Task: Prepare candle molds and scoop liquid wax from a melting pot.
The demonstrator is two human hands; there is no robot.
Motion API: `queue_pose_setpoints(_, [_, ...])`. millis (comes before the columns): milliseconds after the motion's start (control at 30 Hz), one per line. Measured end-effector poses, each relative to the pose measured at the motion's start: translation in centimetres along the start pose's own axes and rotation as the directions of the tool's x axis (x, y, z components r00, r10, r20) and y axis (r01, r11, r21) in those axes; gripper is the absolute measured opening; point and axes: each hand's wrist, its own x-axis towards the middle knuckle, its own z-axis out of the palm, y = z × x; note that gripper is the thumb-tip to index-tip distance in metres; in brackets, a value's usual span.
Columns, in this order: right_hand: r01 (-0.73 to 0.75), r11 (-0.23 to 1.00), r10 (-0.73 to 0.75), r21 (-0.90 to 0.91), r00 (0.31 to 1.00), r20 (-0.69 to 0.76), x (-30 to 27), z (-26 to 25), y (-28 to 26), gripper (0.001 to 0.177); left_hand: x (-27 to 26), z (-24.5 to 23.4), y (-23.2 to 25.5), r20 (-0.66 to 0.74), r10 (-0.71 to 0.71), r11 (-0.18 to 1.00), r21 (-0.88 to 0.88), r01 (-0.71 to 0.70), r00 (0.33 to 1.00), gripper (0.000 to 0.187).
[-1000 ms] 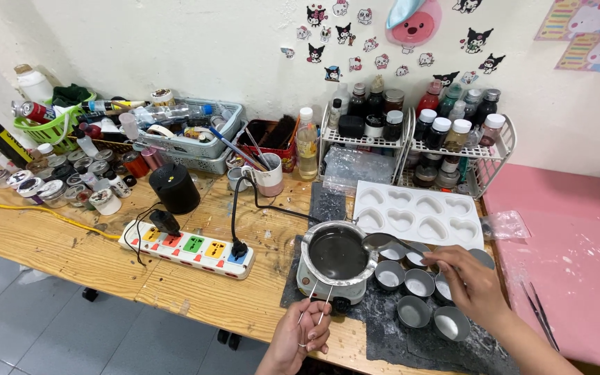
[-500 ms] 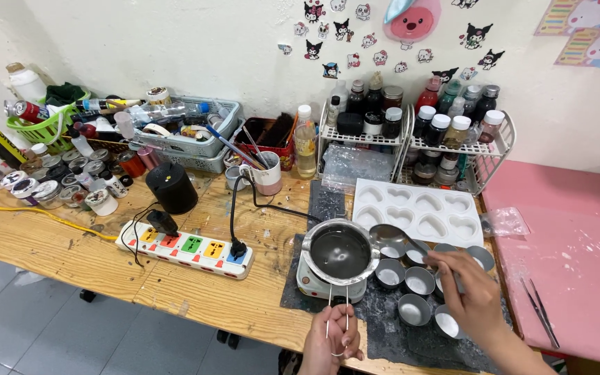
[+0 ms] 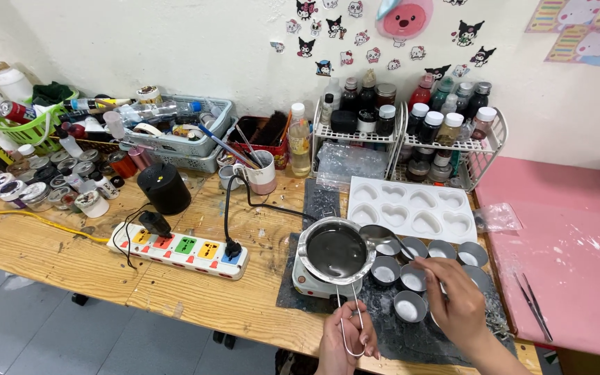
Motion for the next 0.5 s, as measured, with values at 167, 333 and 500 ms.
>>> queue_pose_setpoints(167, [0.000,0.998,-0.002,0.066,0.999,0.042,0.9,0.4,-0.2,0.024,-0.8,0.3,1.0,0.015,0.025,0.999,0.043,-0.025,1.000,0.053])
queue_pose_setpoints(333, [-0.094,0.986,0.071,0.135,0.983,0.171,2.5,1.8,0.2,0.027,-1.8,1.3,2.7,0.056,0.065,0.994,0.082,-0.070,0.996,0.053])
queue_pose_setpoints(500, [-0.173,0.949,0.091,0.263,0.950,0.298,3.8,2.9,0.1,0.036,-2.7,2.5,4.0,0.023,0.057,0.994,0.095,-0.059,0.998,0.051])
